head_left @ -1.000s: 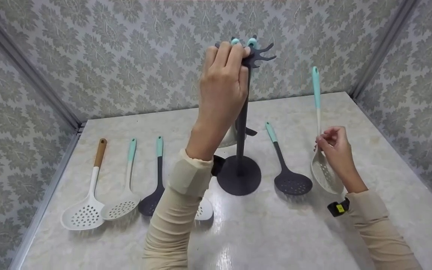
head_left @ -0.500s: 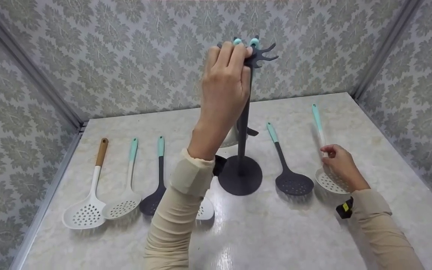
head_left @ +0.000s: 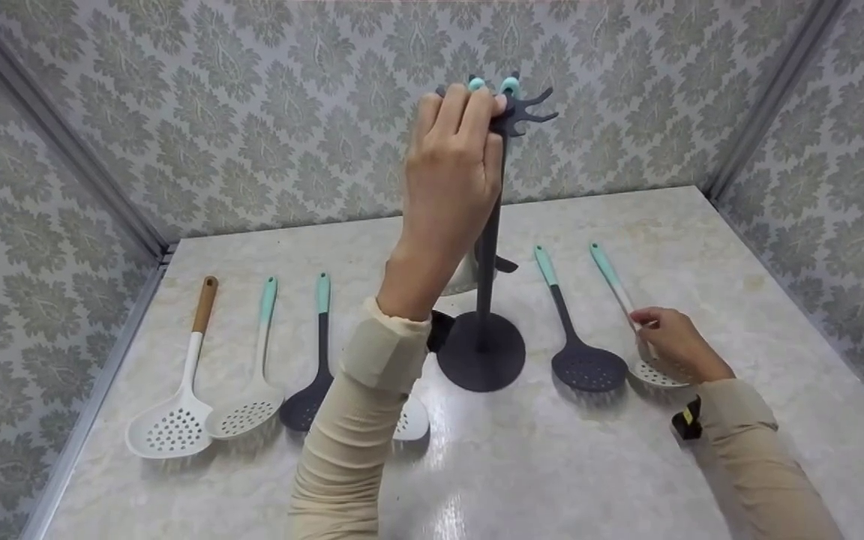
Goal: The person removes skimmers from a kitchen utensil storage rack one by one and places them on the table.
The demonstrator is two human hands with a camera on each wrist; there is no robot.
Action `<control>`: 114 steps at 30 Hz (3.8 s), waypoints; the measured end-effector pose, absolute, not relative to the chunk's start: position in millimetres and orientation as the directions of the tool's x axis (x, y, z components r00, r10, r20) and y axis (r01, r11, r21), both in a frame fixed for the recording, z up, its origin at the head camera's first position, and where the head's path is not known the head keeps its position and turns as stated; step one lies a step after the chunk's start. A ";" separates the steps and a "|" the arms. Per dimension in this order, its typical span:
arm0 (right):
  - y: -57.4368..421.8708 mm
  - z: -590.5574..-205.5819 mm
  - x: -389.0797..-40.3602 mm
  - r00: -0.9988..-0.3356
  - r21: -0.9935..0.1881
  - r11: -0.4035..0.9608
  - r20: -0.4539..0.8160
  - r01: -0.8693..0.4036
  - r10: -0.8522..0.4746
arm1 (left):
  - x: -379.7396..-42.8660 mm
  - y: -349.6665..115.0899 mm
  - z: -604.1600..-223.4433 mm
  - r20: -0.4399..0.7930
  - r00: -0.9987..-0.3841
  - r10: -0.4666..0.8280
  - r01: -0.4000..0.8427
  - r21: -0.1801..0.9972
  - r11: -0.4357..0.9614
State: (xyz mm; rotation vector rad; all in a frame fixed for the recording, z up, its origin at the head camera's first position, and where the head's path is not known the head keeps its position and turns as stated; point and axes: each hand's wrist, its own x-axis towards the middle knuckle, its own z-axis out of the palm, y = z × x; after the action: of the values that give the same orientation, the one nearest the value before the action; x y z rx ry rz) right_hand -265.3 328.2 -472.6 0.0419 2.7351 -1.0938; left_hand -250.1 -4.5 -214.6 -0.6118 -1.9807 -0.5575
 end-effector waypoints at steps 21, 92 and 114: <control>260.1 -418.3 -263.2 -0.973 -0.658 0.734 -0.006 -0.169 -0.230 | -248.8 -2.3 -214.9 0.896 -0.410 0.167 0.631 0.147 0.762; 179.2 -326.2 -228.7 -0.820 -0.783 0.243 0.556 -0.572 -0.139 | -266.4 -31.3 -225.1 0.767 -0.641 -0.027 0.766 0.637 -0.079; 325.8 -395.0 -253.3 -0.907 -0.743 0.641 0.384 -0.191 0.175 | -263.1 -18.2 -226.7 0.811 -0.584 0.022 0.811 0.584 -0.025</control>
State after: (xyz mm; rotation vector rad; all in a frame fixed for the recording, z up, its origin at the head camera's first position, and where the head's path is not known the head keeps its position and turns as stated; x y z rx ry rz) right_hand -253.3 325.8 -395.0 -0.0170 3.2229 -1.5508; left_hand -263.1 -18.2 -226.7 -0.8799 -1.6495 -1.6725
